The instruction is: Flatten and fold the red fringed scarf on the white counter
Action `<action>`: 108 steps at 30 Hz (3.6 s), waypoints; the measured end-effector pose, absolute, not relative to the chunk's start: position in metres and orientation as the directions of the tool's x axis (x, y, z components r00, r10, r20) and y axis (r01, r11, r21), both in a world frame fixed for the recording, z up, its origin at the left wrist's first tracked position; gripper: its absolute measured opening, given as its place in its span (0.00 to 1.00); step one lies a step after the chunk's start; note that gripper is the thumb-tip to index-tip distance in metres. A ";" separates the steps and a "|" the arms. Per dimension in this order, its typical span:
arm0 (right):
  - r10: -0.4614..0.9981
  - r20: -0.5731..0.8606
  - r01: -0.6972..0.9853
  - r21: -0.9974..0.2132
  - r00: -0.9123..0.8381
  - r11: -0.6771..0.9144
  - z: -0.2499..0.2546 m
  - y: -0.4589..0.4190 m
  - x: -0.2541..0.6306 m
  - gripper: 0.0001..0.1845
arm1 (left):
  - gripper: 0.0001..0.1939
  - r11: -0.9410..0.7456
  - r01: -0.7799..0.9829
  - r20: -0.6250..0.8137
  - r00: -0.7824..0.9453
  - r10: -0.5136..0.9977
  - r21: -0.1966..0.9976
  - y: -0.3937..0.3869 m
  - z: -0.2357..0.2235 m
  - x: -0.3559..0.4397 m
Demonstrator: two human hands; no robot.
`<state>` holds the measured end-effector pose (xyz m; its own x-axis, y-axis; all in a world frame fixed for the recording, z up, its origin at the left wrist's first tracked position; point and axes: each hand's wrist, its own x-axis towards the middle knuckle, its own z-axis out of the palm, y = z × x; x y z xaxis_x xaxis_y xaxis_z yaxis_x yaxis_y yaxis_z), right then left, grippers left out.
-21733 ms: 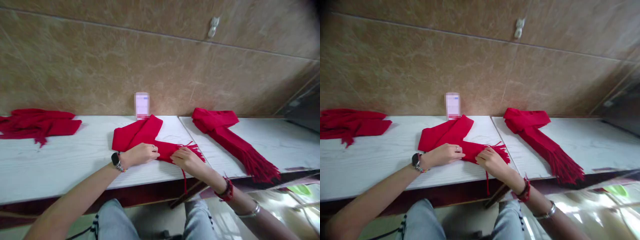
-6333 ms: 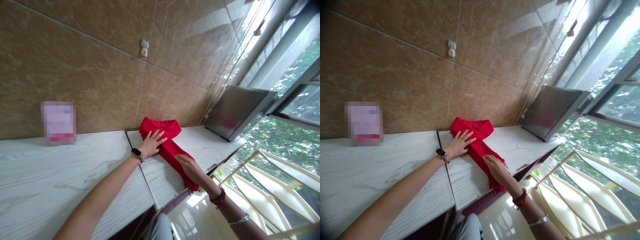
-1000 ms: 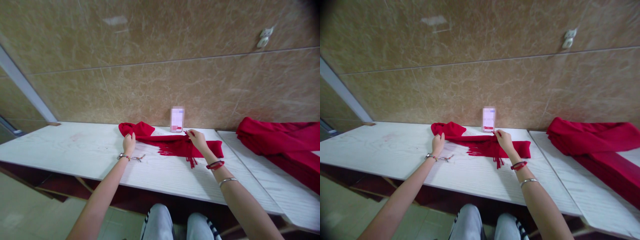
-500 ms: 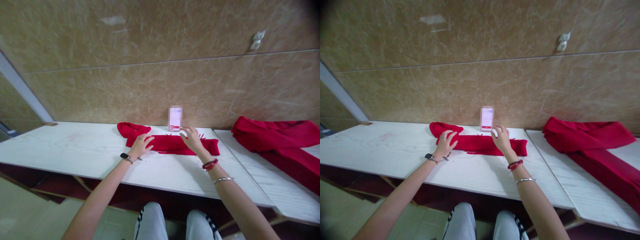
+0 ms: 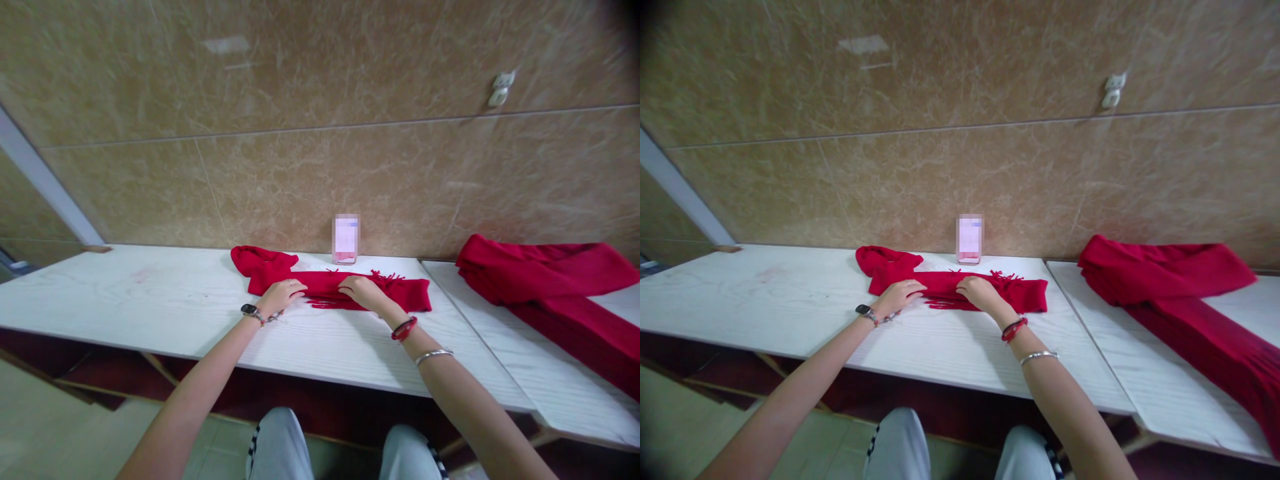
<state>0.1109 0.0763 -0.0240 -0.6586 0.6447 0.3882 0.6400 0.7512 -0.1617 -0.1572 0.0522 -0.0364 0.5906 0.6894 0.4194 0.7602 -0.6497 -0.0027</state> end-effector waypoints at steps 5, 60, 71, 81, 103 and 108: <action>0.752 0.517 0.705 -0.344 -0.409 0.620 -0.018 0.080 0.113 0.13 | 0.15 -0.620 0.784 0.478 0.556 0.680 -0.030 0.051 -0.038 -0.159; 0.680 0.498 0.766 -0.047 -0.538 0.641 -0.022 0.069 0.116 0.17 | 0.23 -0.658 0.745 0.566 0.498 0.657 0.110 0.079 -0.030 -0.098; 0.758 0.628 0.896 -0.214 -0.179 0.389 -0.009 0.078 0.142 0.12 | 0.15 -0.548 0.732 0.712 0.124 0.691 0.405 0.088 -0.029 -0.110; 0.670 0.689 0.550 -0.686 0.277 0.477 0.008 0.075 0.149 0.17 | 0.18 -0.505 0.856 0.806 0.219 0.550 0.113 0.072 -0.017 -0.101; 0.716 0.463 0.754 -0.142 -0.522 0.641 -0.012 0.072 0.130 0.09 | 0.10 -0.772 0.567 0.529 0.577 0.622 0.289 0.059 -0.021 -0.073; 0.711 0.672 0.723 -0.384 -0.208 0.575 -0.009 0.081 0.138 0.11 | 0.08 -0.777 0.559 0.615 0.514 0.598 0.288 0.061 -0.022 -0.072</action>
<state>0.1377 0.0809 -0.0085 -0.2084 0.7106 0.6720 0.7226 0.5749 -0.3839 -0.0718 0.0611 -0.0215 0.5143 0.5976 0.6151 0.5595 -0.7774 0.2875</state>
